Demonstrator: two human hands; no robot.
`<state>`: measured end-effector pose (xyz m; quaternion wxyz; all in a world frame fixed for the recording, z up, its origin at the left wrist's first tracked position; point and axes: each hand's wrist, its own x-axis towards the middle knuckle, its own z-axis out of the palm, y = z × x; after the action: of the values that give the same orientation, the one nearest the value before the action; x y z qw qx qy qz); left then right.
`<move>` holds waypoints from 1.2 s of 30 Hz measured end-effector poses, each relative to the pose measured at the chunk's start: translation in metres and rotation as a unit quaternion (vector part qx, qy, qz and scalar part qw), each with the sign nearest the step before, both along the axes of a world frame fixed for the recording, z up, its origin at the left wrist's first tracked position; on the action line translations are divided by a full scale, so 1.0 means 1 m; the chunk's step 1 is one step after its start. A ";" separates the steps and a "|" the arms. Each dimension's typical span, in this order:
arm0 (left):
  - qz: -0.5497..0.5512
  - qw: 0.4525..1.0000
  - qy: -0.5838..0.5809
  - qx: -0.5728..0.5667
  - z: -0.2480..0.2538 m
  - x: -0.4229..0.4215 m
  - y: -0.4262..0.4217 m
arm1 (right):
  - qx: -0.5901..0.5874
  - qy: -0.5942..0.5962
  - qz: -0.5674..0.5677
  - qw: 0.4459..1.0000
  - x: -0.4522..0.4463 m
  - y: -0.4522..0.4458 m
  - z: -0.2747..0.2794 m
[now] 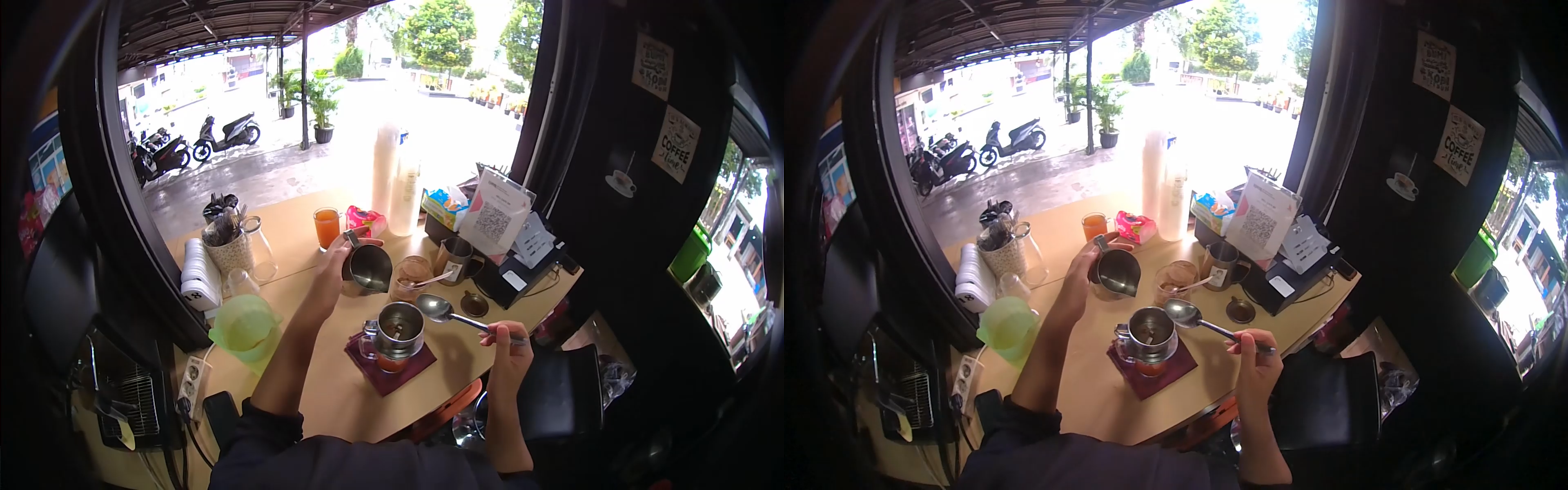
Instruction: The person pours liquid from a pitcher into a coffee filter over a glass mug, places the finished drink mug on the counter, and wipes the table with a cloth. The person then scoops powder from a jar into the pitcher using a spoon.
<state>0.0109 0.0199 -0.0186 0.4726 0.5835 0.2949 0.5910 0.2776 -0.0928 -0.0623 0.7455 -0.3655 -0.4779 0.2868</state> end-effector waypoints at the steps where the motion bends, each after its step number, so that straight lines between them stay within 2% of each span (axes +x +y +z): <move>1: 0.001 1.000 0.000 0.000 0.004 0.001 -0.003 | 0.000 0.000 0.001 1.000 -0.001 0.001 0.003; 7: -0.014 0.999 0.047 0.022 0.009 0.003 -0.004 | 0.009 -0.077 0.022 0.997 -0.011 -0.001 0.016; 9: -0.020 0.996 0.069 0.046 0.009 0.003 -0.004 | 0.009 -0.179 0.015 0.984 -0.012 -0.001 0.018; 10: -0.020 0.996 0.069 0.046 0.009 0.004 -0.004 | 0.009 -0.179 0.015 0.984 -0.012 0.000 0.018; 12: -0.022 0.993 0.095 0.060 0.009 0.006 -0.005 | 0.061 -0.284 0.002 0.957 -0.012 0.004 0.020; 13: -0.022 0.993 0.095 0.060 0.009 0.007 -0.005 | 0.061 -0.283 0.003 0.957 -0.012 0.004 0.024; 15: -0.024 0.992 0.097 0.079 0.009 0.008 -0.005 | 0.091 -0.371 -0.014 0.924 -0.013 0.003 0.033; 18: -0.016 0.983 0.141 0.116 0.007 0.007 -0.003 | 0.106 -0.391 -0.014 0.914 -0.016 0.004 0.038; 22: -0.046 0.988 0.125 0.078 0.013 0.012 -0.012 | 0.122 -0.394 -0.011 0.911 -0.017 0.007 0.038; 31: -0.036 0.985 0.138 0.092 0.009 0.015 -0.011 | 0.080 -0.334 0.049 0.938 -0.016 0.011 0.027; 36: -0.025 0.970 0.200 0.132 0.008 0.014 -0.010 | 0.091 -0.310 0.041 0.945 -0.016 0.012 0.027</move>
<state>0.0249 0.0094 -0.0109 0.3372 0.7544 0.2883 0.4838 0.2614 -0.0811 -0.0356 0.5779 -0.3475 -0.7241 0.1449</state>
